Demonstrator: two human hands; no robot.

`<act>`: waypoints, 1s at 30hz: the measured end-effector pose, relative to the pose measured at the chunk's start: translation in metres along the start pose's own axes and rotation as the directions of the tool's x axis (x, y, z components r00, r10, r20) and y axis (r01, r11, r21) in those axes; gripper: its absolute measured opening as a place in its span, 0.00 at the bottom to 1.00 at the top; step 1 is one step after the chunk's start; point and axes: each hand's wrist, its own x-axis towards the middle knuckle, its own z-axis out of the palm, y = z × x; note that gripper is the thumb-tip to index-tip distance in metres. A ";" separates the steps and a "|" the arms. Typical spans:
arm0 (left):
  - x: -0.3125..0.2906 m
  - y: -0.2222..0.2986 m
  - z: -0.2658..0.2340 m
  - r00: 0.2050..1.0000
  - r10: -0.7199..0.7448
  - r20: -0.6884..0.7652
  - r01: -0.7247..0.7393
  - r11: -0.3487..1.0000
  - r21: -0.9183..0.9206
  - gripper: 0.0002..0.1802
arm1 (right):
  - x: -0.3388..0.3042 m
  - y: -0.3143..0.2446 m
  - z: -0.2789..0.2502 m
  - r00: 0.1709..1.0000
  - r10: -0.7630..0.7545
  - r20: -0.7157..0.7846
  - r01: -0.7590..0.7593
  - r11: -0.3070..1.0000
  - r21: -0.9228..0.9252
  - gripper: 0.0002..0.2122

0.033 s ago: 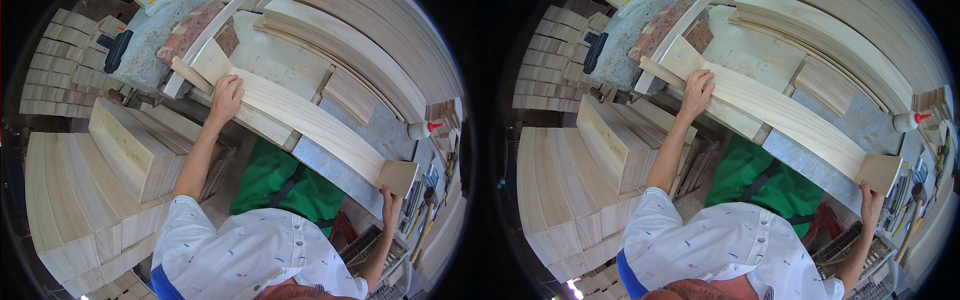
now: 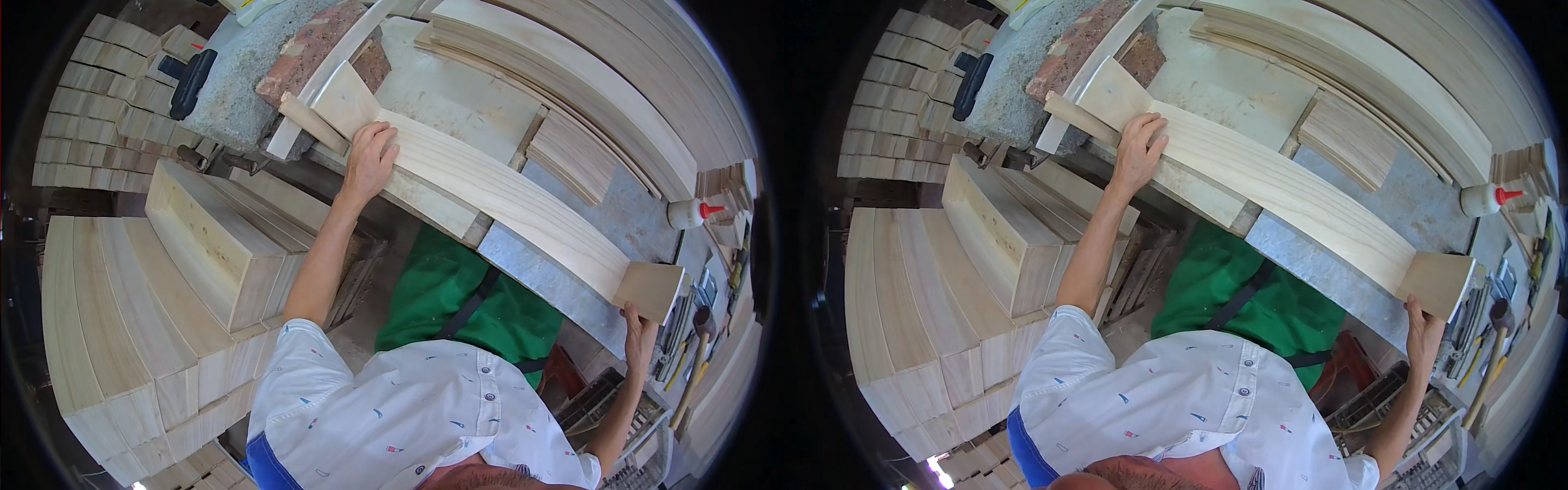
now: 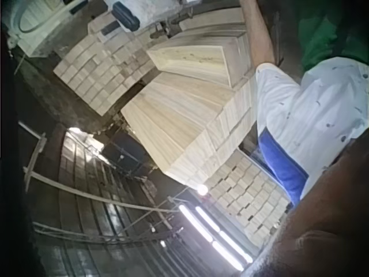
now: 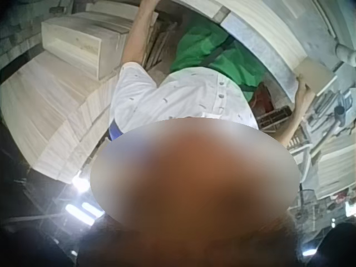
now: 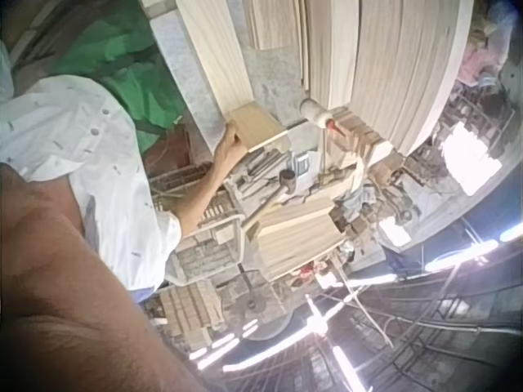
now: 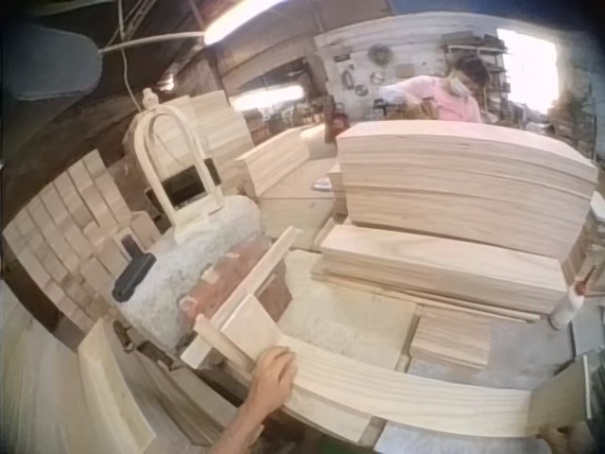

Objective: Assembling wooden boxes by applying wood glue and using a pneumatic nail gun to join panels.

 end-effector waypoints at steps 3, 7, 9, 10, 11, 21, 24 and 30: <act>0.004 -0.001 0.000 0.998 -0.047 0.031 0.046 0.999 0.012 0.17 | -0.001 -0.001 0.001 0.999 0.033 0.008 -0.033 0.999 -0.023 0.16; 0.002 -0.004 -0.003 0.997 -0.075 0.033 0.074 0.997 0.034 0.17 | 0.004 0.006 0.005 1.000 0.031 0.001 -0.031 1.000 0.006 0.17; 0.001 -0.004 0.001 0.996 -0.090 0.022 0.088 0.995 0.049 0.18 | 0.004 0.007 0.000 1.000 0.031 -0.001 -0.031 0.999 -0.018 0.18; -0.001 -0.003 0.001 0.996 -0.090 0.025 0.089 0.995 0.053 0.18 | 0.005 0.008 -0.001 1.000 0.025 0.005 -0.025 0.999 -0.039 0.19; -0.001 0.000 0.000 0.996 -0.090 0.019 0.088 0.994 0.063 0.18 | 0.006 0.007 0.000 1.000 0.028 0.008 -0.028 0.999 -0.036 0.19; 0.076 0.012 -0.025 0.908 0.306 0.286 -0.415 0.748 0.517 0.11 | 0.003 0.016 0.006 0.998 0.058 -0.022 -0.058 0.998 -0.008 0.20; 0.092 0.007 -0.030 0.882 0.289 0.372 -0.467 0.646 0.604 0.08 | 0.004 0.026 0.009 0.998 0.069 -0.015 -0.069 0.998 -0.008 0.20; 0.090 -0.002 -0.029 0.851 0.220 0.476 -0.515 0.523 0.679 0.09 | 0.003 0.027 0.015 0.989 0.143 -0.037 -0.141 0.989 0.042 0.20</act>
